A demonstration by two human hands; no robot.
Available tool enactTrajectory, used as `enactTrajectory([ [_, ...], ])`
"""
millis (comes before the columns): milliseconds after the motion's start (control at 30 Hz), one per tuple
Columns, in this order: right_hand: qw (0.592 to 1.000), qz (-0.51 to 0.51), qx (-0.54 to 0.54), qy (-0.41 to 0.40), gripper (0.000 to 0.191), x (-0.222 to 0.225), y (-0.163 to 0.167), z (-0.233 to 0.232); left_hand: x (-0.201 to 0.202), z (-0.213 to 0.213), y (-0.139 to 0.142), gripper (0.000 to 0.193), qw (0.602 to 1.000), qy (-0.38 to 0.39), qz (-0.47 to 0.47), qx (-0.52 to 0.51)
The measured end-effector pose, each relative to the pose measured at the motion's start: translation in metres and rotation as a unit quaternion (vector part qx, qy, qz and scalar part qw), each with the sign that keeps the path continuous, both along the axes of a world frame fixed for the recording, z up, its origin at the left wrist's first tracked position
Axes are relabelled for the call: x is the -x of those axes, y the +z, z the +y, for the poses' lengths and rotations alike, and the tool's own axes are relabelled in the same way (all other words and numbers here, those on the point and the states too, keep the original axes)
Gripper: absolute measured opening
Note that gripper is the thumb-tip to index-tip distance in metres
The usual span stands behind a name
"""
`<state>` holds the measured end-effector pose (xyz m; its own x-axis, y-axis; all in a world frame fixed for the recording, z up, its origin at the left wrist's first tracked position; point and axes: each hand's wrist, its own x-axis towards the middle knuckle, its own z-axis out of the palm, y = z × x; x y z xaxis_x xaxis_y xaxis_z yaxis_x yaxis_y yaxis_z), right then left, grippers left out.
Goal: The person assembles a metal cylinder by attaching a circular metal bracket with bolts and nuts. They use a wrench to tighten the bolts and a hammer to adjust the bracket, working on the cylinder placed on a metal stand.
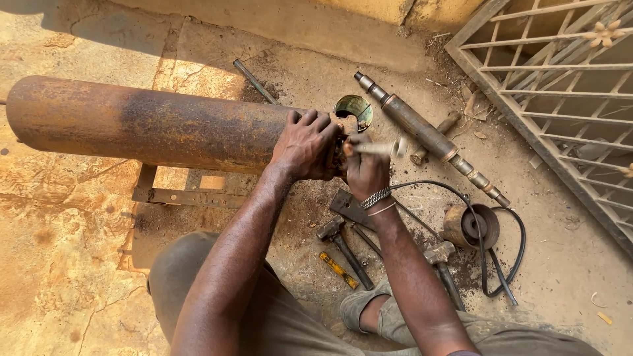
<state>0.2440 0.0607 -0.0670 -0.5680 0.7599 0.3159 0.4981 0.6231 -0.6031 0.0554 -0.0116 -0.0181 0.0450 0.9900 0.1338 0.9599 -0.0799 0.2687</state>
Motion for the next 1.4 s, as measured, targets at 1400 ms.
enactTrajectory([
  [1400,0.989,0.133,-0.066,-0.004,0.030,0.008,-0.016,0.011,-0.001,-0.003,-0.002,0.099,1.000,0.001,0.009,0.017],
])
